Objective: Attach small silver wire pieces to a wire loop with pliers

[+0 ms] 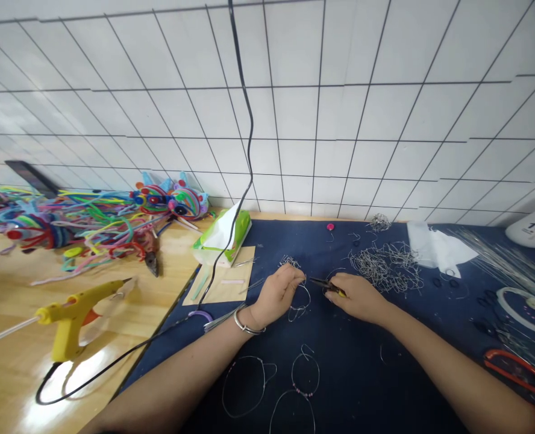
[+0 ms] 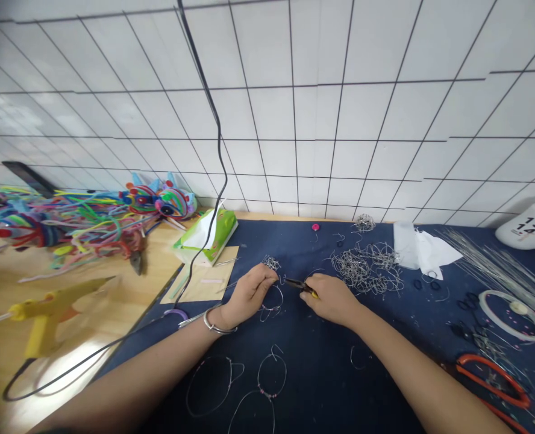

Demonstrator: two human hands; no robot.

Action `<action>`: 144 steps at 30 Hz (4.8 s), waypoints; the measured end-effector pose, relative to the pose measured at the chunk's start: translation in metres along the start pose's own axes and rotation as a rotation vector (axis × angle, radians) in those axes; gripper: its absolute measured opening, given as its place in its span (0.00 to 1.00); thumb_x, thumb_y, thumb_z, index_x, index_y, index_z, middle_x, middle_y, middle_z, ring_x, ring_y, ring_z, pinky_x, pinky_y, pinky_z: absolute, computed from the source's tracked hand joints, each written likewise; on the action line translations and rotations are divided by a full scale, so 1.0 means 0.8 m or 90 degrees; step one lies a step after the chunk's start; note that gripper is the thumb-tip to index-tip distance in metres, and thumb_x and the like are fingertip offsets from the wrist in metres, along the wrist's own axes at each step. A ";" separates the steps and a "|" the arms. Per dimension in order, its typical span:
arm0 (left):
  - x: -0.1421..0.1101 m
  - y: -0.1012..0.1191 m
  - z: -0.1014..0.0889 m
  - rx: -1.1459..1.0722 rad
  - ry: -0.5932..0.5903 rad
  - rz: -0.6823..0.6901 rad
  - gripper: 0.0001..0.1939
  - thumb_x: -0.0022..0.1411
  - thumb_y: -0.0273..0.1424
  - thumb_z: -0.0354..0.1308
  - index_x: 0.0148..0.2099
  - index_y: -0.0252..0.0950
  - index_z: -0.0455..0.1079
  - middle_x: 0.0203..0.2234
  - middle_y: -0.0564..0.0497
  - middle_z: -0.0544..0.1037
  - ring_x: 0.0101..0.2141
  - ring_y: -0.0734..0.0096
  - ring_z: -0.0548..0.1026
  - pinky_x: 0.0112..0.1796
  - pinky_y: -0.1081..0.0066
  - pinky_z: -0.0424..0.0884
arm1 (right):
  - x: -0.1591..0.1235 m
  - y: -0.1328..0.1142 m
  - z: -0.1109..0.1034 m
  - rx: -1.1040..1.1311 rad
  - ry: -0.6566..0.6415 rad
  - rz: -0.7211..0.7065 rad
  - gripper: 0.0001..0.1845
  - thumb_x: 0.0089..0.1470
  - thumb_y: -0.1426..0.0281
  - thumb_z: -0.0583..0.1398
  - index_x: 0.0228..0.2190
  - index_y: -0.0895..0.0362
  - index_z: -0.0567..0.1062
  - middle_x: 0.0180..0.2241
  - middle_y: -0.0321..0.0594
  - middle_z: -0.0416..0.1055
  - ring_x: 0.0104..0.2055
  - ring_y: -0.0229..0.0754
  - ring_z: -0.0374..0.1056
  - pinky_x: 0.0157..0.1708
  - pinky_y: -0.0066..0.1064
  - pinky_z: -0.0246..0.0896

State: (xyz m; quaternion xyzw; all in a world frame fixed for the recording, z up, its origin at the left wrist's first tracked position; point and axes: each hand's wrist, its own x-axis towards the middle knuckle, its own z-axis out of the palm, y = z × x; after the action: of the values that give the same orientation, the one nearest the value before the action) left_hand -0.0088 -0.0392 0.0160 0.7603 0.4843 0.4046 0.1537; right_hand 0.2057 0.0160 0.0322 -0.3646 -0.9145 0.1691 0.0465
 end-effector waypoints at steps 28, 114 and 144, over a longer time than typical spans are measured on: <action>-0.006 -0.002 0.002 0.006 -0.022 0.068 0.08 0.61 0.24 0.44 0.38 0.34 0.63 0.30 0.48 0.69 0.32 0.72 0.66 0.34 0.70 0.64 | -0.002 -0.009 0.009 0.011 -0.050 -0.018 0.14 0.53 0.60 0.51 0.24 0.56 0.66 0.27 0.36 0.68 0.28 0.36 0.63 0.26 0.25 0.48; -0.004 0.020 0.015 -0.226 -0.033 -0.270 0.14 0.59 0.39 0.49 0.33 0.33 0.67 0.21 0.54 0.71 0.17 0.81 0.64 0.21 0.78 0.61 | -0.008 -0.028 0.021 0.574 0.156 0.109 0.12 0.52 0.63 0.51 0.28 0.58 0.69 0.22 0.33 0.64 0.20 0.31 0.60 0.23 0.23 0.57; -0.011 0.021 0.033 -0.498 0.141 -0.383 0.09 0.55 0.34 0.56 0.33 0.33 0.63 0.22 0.55 0.68 0.22 0.80 0.67 0.23 0.80 0.63 | -0.004 -0.033 0.035 0.669 0.196 0.178 0.16 0.51 0.58 0.53 0.24 0.58 0.68 0.22 0.35 0.68 0.19 0.31 0.62 0.19 0.22 0.54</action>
State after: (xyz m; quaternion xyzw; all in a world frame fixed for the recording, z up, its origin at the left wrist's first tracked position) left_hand 0.0196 -0.0505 0.0060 0.4248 0.5074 0.5720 0.4847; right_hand 0.1848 -0.0118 0.0152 -0.4308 -0.6327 0.5513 0.3319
